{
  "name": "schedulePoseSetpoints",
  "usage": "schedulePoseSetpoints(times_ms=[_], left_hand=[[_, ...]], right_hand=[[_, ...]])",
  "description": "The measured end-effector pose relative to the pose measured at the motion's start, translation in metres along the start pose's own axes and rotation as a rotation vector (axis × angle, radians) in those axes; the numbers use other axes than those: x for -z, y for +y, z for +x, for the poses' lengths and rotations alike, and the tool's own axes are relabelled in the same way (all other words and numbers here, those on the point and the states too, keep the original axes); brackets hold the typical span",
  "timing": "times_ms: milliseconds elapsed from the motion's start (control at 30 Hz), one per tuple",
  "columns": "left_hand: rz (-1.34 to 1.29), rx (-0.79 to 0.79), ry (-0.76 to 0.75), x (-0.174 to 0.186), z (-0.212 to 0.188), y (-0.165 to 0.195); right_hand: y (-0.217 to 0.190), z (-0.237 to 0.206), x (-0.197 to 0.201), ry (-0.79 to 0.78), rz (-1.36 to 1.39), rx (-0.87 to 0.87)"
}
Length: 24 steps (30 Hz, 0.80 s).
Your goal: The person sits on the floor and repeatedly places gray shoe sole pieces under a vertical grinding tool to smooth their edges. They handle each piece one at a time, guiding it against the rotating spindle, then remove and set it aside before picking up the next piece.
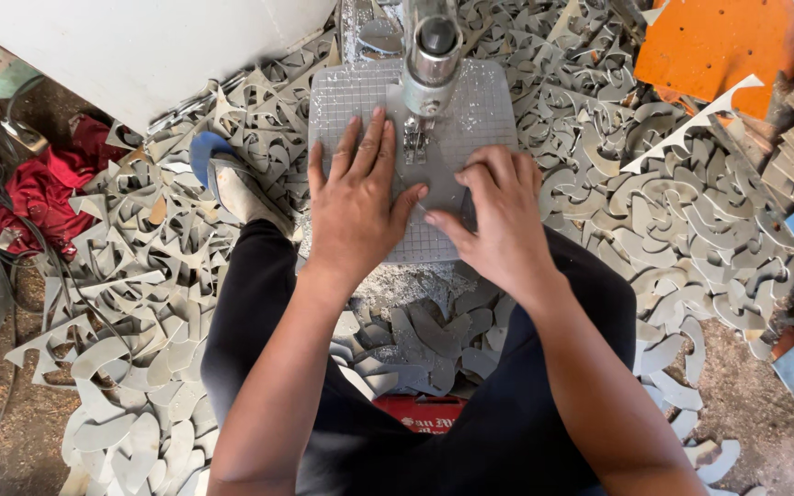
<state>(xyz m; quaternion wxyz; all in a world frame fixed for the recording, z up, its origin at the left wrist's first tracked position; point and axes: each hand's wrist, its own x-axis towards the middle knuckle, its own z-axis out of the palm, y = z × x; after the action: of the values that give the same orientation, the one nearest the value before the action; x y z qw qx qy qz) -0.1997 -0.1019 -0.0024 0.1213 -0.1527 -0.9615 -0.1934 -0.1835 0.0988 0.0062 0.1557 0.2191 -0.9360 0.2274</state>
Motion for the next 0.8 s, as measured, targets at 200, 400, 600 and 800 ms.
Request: schedulePoseSetpoints(times_ms=[200, 400, 600, 800], left_hand=[[-0.039, -0.029, -0.09, 0.008, 0.009, -0.012], [-0.067, -0.026, -0.134, 0.009, 0.015, -0.017], [-0.097, -0.034, -0.149, 0.011, 0.019, -0.02], [-0.108, -0.05, -0.12, 0.009, 0.018, -0.022]], right_hand=[[0.004, -0.006, 0.004, -0.001, 0.053, 0.03], [-0.002, -0.005, -0.004, 0.039, 0.021, 0.007], [-0.011, -0.003, -0.007, 0.054, -0.002, -0.031], [-0.022, 0.0, -0.015, 0.057, -0.003, -0.07]])
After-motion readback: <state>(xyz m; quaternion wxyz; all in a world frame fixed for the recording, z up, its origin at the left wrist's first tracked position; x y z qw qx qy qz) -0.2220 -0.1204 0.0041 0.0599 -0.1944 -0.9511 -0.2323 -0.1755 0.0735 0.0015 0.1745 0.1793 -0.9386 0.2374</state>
